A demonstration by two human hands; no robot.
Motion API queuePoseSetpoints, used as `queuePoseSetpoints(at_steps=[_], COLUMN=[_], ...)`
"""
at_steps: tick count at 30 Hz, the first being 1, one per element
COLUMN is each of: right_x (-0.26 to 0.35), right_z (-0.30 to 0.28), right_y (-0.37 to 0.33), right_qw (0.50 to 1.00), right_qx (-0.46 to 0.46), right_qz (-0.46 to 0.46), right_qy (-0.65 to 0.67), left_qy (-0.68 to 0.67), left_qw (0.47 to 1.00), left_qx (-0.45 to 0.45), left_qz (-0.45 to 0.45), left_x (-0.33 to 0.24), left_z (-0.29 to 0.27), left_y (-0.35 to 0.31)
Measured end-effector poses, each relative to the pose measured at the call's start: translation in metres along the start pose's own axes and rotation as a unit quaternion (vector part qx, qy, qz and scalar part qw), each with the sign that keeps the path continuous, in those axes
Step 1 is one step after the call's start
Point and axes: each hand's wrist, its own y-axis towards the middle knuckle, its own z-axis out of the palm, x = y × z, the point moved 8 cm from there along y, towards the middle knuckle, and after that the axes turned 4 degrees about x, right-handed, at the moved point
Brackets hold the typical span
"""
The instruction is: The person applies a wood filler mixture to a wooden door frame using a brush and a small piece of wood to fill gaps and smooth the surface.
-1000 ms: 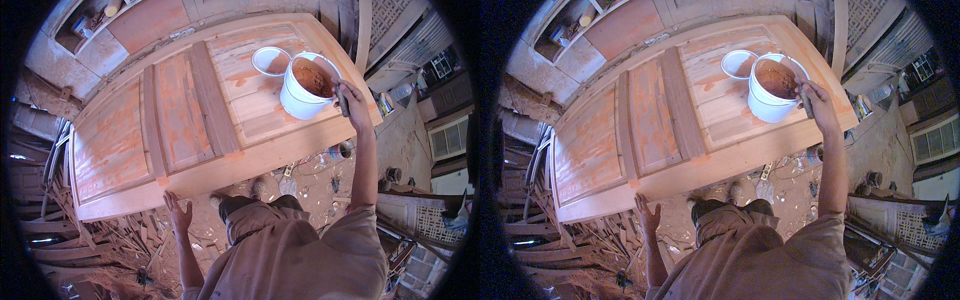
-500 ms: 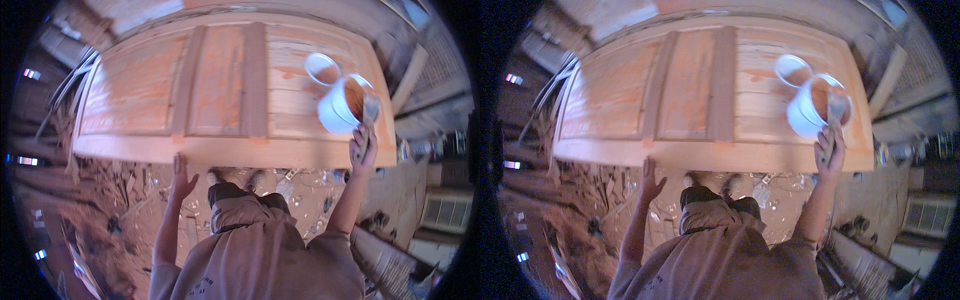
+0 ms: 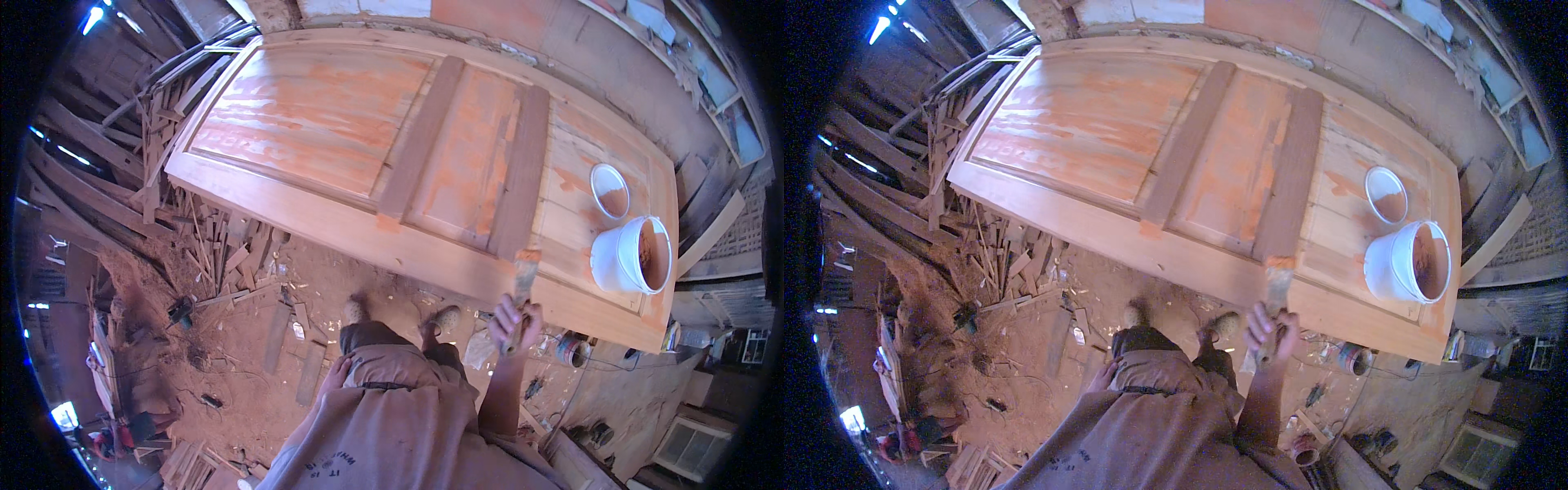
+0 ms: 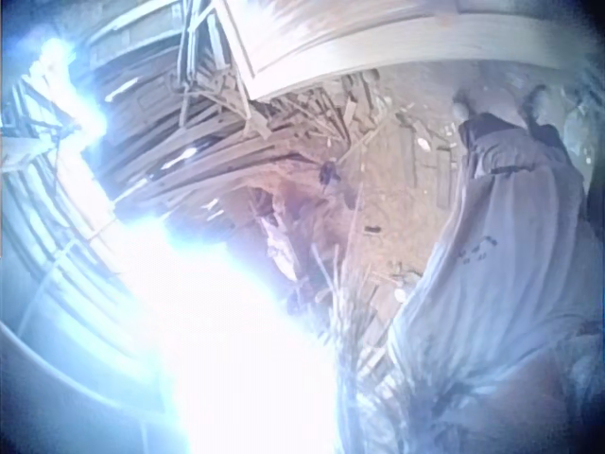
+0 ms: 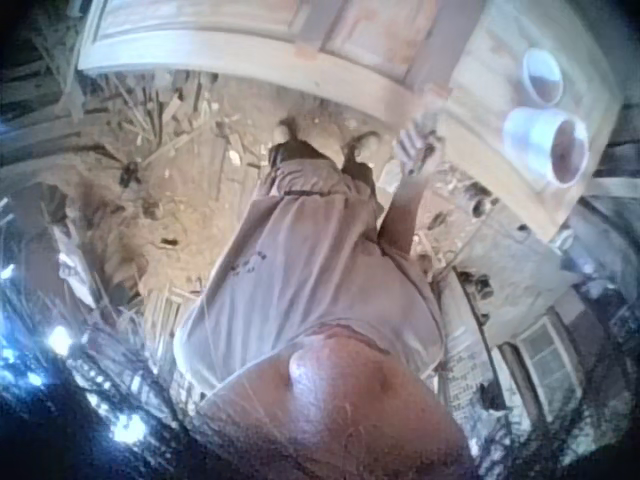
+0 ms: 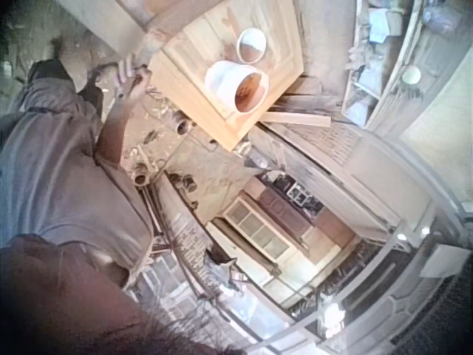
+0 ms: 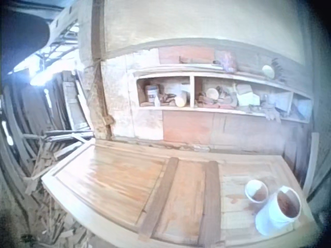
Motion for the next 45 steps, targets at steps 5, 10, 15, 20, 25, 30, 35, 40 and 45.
queuePoseSetpoints(at_steps=[5, 10, 15, 20, 25, 30, 35, 40, 45], right_x=[-0.121, -0.237, -0.362, -0.443, -0.477, -0.493, -0.528, -0.553, -0.544], right_z=[0.003, 0.002, 0.018, 0.022, 0.026, -0.003, -0.020, -0.016, -0.038], right_y=[0.024, 0.074, 0.130, 0.163, 0.197, 0.265, 0.344, 0.428, 0.485], right_qw=[0.995, 0.993, 0.990, 0.964, 0.930, 0.941, 0.957, 0.957, 0.968], right_qx=[-0.029, -0.047, -0.031, -0.038, -0.016, -0.086, -0.073, -0.092, -0.108], right_qz=[0.084, 0.112, 0.135, 0.256, 0.337, 0.283, 0.266, 0.264, 0.212], right_qy=[-0.037, -0.005, -0.001, -0.052, -0.144, -0.163, -0.088, -0.082, -0.087], left_qy=[-0.075, -0.039, -0.081, -0.144, 0.167, 0.156, 0.148, 0.112, 0.044], left_qw=[0.995, 0.995, 0.957, 0.938, 0.977, 0.985, 0.988, 0.973, 0.935], left_qx=[-0.053, -0.092, -0.277, -0.308, -0.004, 0.065, -0.046, -0.192, -0.323], left_qz=[0.036, 0.001, -0.036, -0.075, -0.134, -0.024, 0.001, 0.064, 0.139], left_x=[0.018, 0.090, 0.160, 0.199, 0.235, 0.171, 0.061, -0.019, -0.107], left_z=[-0.079, -0.202, -0.322, -0.369, -0.328, -0.346, -0.458, -0.586, -0.692], left_y=[-0.005, 0.000, -0.008, -0.015, 0.002, 0.044, 0.074, 0.096, 0.138])
